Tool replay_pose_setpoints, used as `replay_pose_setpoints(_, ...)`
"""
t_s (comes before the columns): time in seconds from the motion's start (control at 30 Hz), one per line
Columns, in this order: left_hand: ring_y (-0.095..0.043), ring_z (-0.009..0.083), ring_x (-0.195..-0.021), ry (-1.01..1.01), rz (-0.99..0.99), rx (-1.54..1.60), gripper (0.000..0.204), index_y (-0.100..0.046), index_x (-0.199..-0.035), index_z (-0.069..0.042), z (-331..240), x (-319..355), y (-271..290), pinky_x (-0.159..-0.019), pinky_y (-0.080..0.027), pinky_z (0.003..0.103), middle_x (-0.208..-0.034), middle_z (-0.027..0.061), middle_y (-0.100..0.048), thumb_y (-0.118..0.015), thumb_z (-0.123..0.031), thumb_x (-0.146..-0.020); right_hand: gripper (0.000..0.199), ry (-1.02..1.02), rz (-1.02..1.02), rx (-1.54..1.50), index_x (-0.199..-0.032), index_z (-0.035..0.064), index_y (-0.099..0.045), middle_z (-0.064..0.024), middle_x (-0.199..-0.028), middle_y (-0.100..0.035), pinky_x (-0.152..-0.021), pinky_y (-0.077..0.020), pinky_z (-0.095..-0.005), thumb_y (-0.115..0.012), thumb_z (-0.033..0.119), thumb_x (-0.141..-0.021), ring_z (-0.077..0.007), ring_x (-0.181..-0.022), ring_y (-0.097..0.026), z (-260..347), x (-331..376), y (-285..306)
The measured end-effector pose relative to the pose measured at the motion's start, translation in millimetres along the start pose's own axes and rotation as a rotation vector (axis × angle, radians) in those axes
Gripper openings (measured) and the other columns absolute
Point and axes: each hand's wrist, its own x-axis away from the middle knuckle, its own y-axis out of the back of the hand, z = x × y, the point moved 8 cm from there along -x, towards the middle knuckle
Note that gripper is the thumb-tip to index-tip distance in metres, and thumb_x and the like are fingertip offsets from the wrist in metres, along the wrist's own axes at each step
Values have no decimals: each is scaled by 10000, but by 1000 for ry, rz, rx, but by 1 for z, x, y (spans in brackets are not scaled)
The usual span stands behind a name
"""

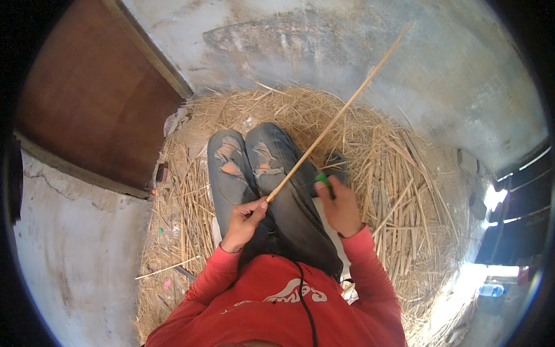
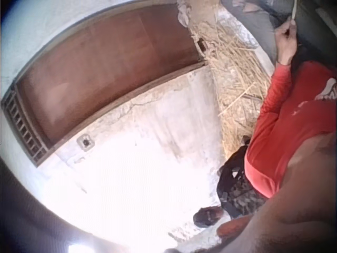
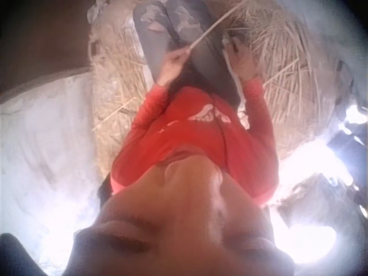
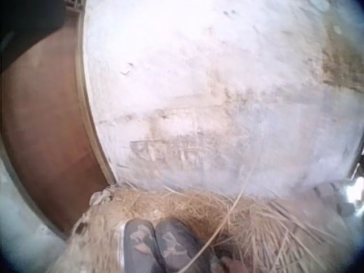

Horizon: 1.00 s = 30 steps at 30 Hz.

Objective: The person strips thin layers off a long bamboo stick using a small green blade held by hand while sitting on a pile of straw.

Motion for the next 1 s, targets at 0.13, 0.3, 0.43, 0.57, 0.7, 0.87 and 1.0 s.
replay_pose_setpoints(0.13, -608, 85, -902, -54, 7, -181, 320, -698, -1194, 70, 17, 1, -11, -811, -491, 240, -1039, 69, -740, -660, -197, -1022, 322, 77, 190, 178, -881, -16, -637, -246, -659, -554, -534, -420, -448, -640, 283, -1002, -406, -589, -591, -9, 16, -31)
replay_pose_setpoints(0.3, -687, 167, -1049, -32, -5, -264, 316, -705, -1196, 52, 14, 1, -14, -927, -515, 293, -1171, 194, -744, -668, -200, -1010, 386, 100, 209, 87, -807, 4, -603, -238, -613, -555, -529, -415, -502, -625, 333, -1008, -442, -582, -592, -9, 27, -59)
replay_pose_setpoints(0.43, -716, 236, -1041, -58, -55, -397, 318, -718, -1178, 30, 10, 3, -14, -889, -533, 305, -1149, 202, -739, -672, -230, -1000, 467, 81, 262, 143, -829, 37, -624, -234, -630, -611, -551, -463, -537, -580, 464, -1012, -448, -606, -625, -13, 27, -73)
replay_pose_setpoints(0.57, -744, 329, -943, -111, -100, -475, 304, -742, -1167, -36, 16, 4, -12, -785, -560, 348, -1067, 202, -736, -664, -277, -998, 465, 65, 261, 157, -831, 53, -634, -222, -643, -627, -572, -482, -548, -585, 482, -1005, -445, -625, -639, -15, 28, -79)
replay_pose_setpoints(0.7, -733, 340, -831, -92, -124, -513, 286, -745, -1181, -69, 22, 13, -5, -705, -547, 371, -968, 202, -735, -664, -274, -998, 469, 50, 295, 193, -823, 62, -640, -216, -660, -644, -596, -496, -555, -579, 489, -1007, -442, -650, -653, -12, 30, -86)
replay_pose_setpoints(0.87, -675, 324, -666, -134, -114, -562, 256, -747, -1169, -60, 22, 41, 14, -624, -510, 382, -801, 197, -695, -670, -230, -994, 490, 33, 267, 174, -850, 26, -657, -233, -678, -647, -609, -500, -552, -570, 480, -1014, -464, -670, -647, -17, 25, -87)
replay_pose_setpoints(1.0, -607, 254, -566, -123, -87, -582, 254, -732, -1159, 1, 16, 94, 47, -570, -475, 350, -714, 187, -650, -689, -171, -978, 508, 15, 227, 118, -895, -8, -671, -258, -692, -641, -620, -501, -551, -557, 471, -1024, -481, -683, -642, -26, 20, -83)
